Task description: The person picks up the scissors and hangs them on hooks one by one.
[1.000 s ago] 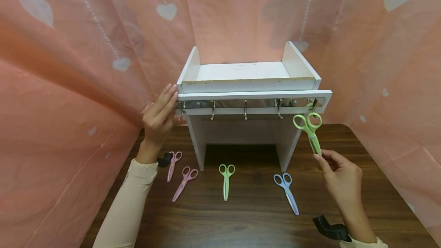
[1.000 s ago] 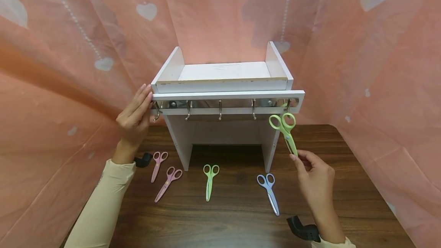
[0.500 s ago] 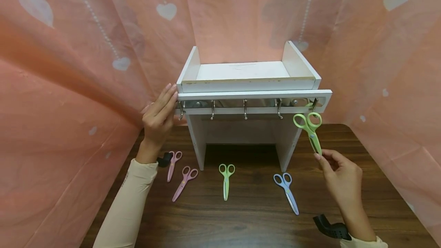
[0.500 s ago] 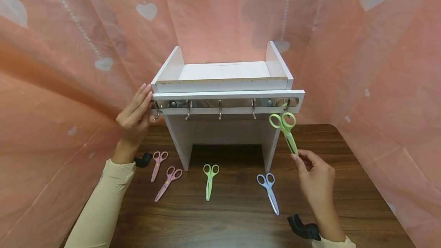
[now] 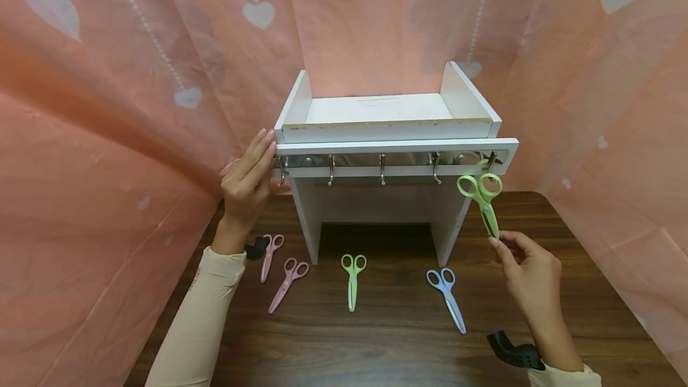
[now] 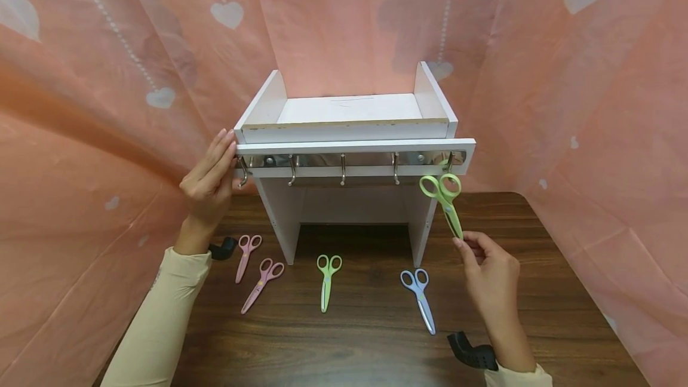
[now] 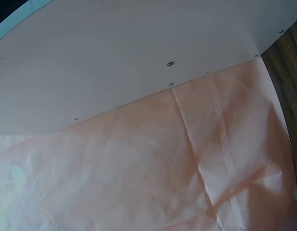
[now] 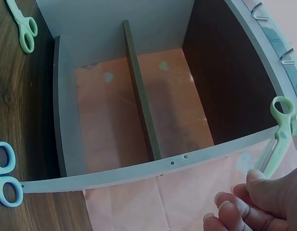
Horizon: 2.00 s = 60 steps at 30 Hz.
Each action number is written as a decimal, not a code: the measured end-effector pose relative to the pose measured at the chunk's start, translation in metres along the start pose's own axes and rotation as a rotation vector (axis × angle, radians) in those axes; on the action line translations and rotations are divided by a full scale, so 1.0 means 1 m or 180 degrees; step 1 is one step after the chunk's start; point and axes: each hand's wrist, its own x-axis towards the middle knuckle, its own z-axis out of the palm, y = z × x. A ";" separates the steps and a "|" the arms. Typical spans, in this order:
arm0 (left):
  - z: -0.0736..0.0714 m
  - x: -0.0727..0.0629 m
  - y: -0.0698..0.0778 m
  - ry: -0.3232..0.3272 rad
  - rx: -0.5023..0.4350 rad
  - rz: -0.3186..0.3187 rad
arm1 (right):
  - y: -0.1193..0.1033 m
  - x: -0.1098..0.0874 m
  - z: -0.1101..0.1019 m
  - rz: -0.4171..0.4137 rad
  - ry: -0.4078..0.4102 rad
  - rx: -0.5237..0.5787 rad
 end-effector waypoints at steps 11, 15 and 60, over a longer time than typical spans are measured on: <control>0.000 0.002 0.002 -0.0004 -0.0036 0.0018 | -0.001 -0.001 0.000 0.0010 -0.0003 -0.0037; 0.000 0.002 0.003 0.0022 -0.0013 0.0010 | -0.001 0.000 0.000 -0.0010 0.0002 -0.0032; 0.000 -0.001 0.001 -0.0019 -0.0002 -0.0037 | 0.008 -0.010 0.006 0.0141 -0.0036 0.0154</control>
